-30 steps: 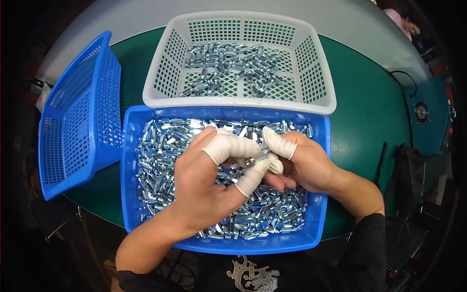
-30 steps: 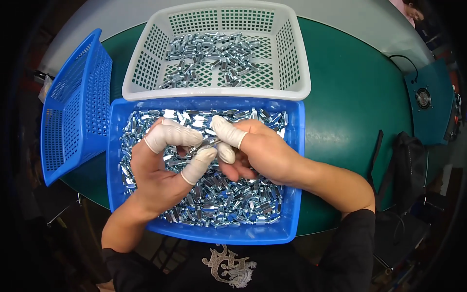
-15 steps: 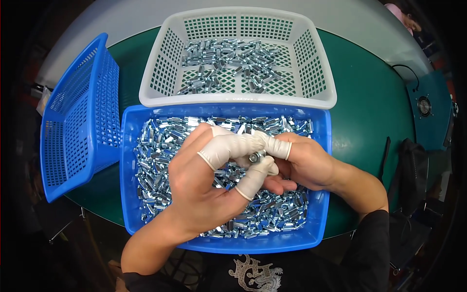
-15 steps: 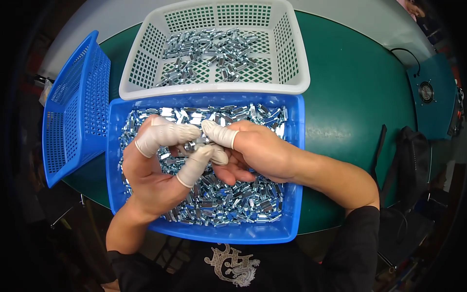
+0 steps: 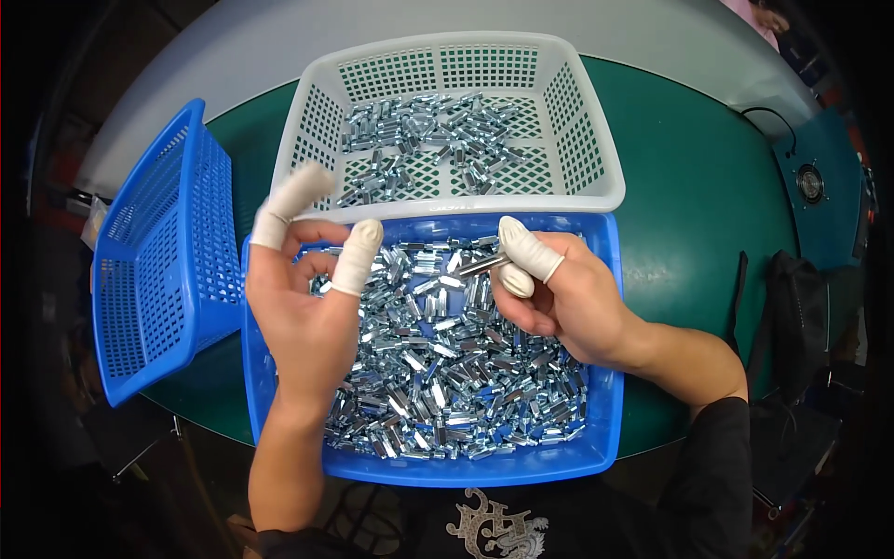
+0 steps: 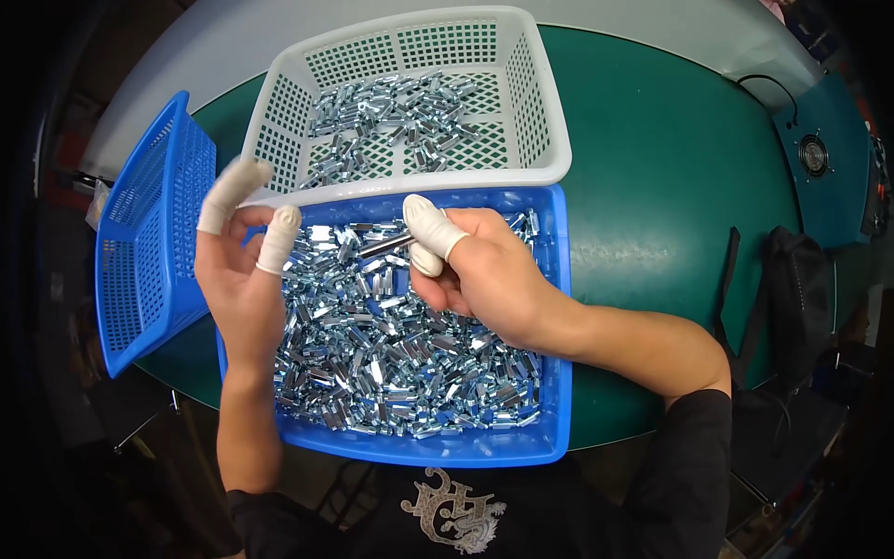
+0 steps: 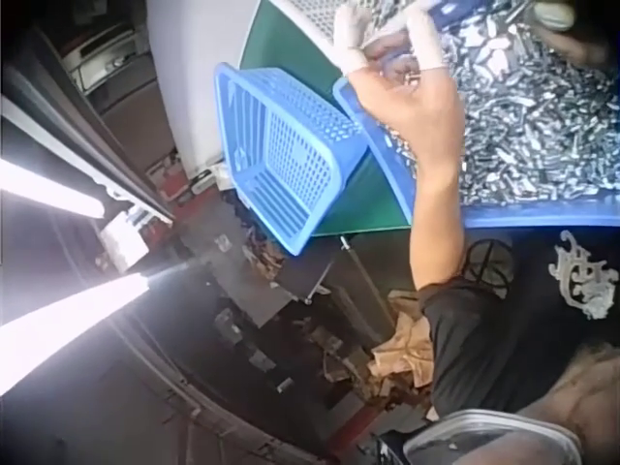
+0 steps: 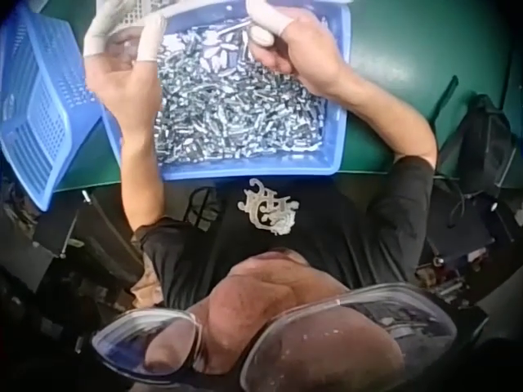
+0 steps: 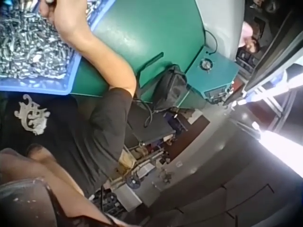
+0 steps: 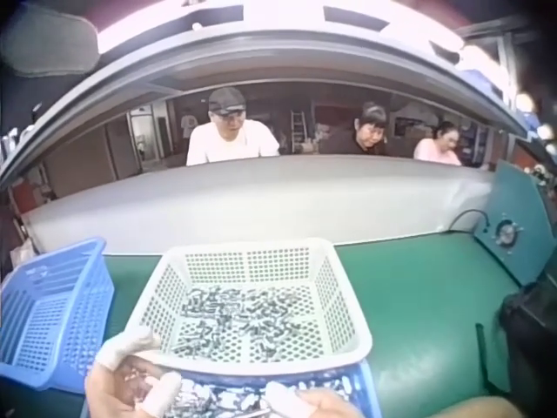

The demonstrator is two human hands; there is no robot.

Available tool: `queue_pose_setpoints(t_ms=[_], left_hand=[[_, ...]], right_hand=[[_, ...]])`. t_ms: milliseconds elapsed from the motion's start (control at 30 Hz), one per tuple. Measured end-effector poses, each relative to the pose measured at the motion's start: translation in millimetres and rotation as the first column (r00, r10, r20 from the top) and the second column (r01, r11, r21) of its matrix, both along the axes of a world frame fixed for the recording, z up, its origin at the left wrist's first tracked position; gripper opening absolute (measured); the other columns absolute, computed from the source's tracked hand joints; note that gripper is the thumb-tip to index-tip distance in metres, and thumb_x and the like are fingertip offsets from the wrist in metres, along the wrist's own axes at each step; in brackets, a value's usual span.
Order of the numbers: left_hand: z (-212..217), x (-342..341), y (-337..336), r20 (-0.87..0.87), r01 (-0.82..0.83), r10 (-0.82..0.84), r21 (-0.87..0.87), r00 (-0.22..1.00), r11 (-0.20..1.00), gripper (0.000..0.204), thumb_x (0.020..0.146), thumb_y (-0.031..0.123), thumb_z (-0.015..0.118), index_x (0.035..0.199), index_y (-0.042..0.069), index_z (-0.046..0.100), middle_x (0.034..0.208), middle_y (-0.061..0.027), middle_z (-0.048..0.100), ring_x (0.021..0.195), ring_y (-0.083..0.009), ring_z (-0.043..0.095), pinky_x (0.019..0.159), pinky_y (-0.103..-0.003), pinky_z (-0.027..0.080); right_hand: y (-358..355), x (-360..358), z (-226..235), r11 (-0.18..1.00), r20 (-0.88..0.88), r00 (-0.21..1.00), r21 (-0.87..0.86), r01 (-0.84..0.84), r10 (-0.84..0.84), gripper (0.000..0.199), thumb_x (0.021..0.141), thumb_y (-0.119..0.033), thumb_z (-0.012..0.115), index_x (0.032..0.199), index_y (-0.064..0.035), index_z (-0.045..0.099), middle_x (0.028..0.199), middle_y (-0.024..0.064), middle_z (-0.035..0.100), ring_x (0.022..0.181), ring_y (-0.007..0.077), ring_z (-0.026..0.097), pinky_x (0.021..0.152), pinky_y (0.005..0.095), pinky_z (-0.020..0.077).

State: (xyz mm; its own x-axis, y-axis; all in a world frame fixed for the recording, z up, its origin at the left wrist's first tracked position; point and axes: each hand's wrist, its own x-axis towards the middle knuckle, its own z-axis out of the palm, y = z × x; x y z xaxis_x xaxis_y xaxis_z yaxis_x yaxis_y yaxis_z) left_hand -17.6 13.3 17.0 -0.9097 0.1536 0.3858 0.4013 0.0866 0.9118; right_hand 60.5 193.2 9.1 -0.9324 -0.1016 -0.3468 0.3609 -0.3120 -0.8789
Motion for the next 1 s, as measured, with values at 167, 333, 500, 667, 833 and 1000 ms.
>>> queue_pose_setpoints(t_ms=[167,333,500,667,833,1000], left_hand=[[-14.9,10.8,-12.3,-0.143,0.171,-0.361,-0.687,0.922,0.707,0.028,0.068,0.013,0.077,0.089,0.000,0.065,0.073,-0.0063,0.059,0.064,-0.0169,0.054,0.056,-0.029,0.042],[-18.6,18.0,-10.7,-0.036,0.246,-0.489,-0.831,0.872,0.499,0.027,0.065,0.018,0.077,0.083,0.001,0.065,0.072,-0.0101,0.057,0.071,-0.0283,0.053,0.065,-0.039,0.043],[-26.1,20.3,-11.4,0.093,0.426,-0.607,-0.794,0.789,0.433,0.019,0.070,0.016,0.072,0.083,0.004,0.065,0.075,-0.0094,0.057,0.075,-0.0274,0.054,0.069,-0.039,0.042],[-16.7,27.8,-7.5,0.104,0.432,-0.574,-0.769,0.812,0.472,0.011,0.072,0.012,0.069,0.080,0.005,0.064,0.077,-0.0082,0.057,0.079,-0.0269,0.053,0.072,-0.039,0.039],[-15.0,23.8,-9.1,0.111,0.440,-0.592,-0.779,0.798,0.447,0.013,0.073,0.011,0.070,0.082,0.006,0.063,0.078,-0.0075,0.059,0.078,-0.0258,0.054,0.072,-0.036,0.039],[-8.1,15.5,-12.2,0.102,0.519,-0.583,-0.595,0.806,0.614,0.024,0.069,0.006,0.075,0.088,0.004,0.062,0.083,-0.0078,0.063,0.075,-0.0227,0.059,0.073,-0.033,0.043]], right_hand=[[-2.2,-1.2,-2.6,0.998,-0.021,0.999,0.056,-0.023,0.025,0.046,0.098,-0.040,0.036,0.067,-0.0084,0.047,0.053,0.0022,0.046,0.041,0.0060,0.032,0.039,0.0213,0.0254],[-2.9,-0.8,-2.2,0.994,-0.057,0.997,0.096,-0.044,0.050,0.047,0.098,-0.040,0.035,0.065,-0.0088,0.046,0.053,0.0018,0.046,0.041,0.0058,0.033,0.039,0.0207,0.0265],[-3.7,1.1,-0.6,0.991,-0.060,0.997,0.126,-0.035,0.042,0.047,0.098,-0.040,0.035,0.065,-0.0082,0.047,0.053,0.0017,0.047,0.041,0.0055,0.034,0.040,0.0204,0.0275],[-3.6,1.0,0.9,0.992,-0.082,0.996,0.123,-0.030,0.040,0.050,0.098,-0.040,0.035,0.063,-0.0079,0.047,0.053,0.0012,0.048,0.042,0.0052,0.035,0.041,0.0204,0.0284],[-2.6,0.7,-1.7,0.991,-0.112,0.992,0.131,-0.041,0.056,0.051,0.098,-0.041,0.035,0.061,-0.0078,0.047,0.053,0.0007,0.048,0.042,0.0049,0.037,0.042,0.0203,0.0289],[-1.7,2.2,0.2,0.989,-0.139,0.990,0.145,0.039,-0.019,0.050,0.099,-0.040,0.034,0.063,-0.0077,0.048,0.052,0.0003,0.047,0.042,0.0048,0.035,0.041,0.0203,0.0286]])
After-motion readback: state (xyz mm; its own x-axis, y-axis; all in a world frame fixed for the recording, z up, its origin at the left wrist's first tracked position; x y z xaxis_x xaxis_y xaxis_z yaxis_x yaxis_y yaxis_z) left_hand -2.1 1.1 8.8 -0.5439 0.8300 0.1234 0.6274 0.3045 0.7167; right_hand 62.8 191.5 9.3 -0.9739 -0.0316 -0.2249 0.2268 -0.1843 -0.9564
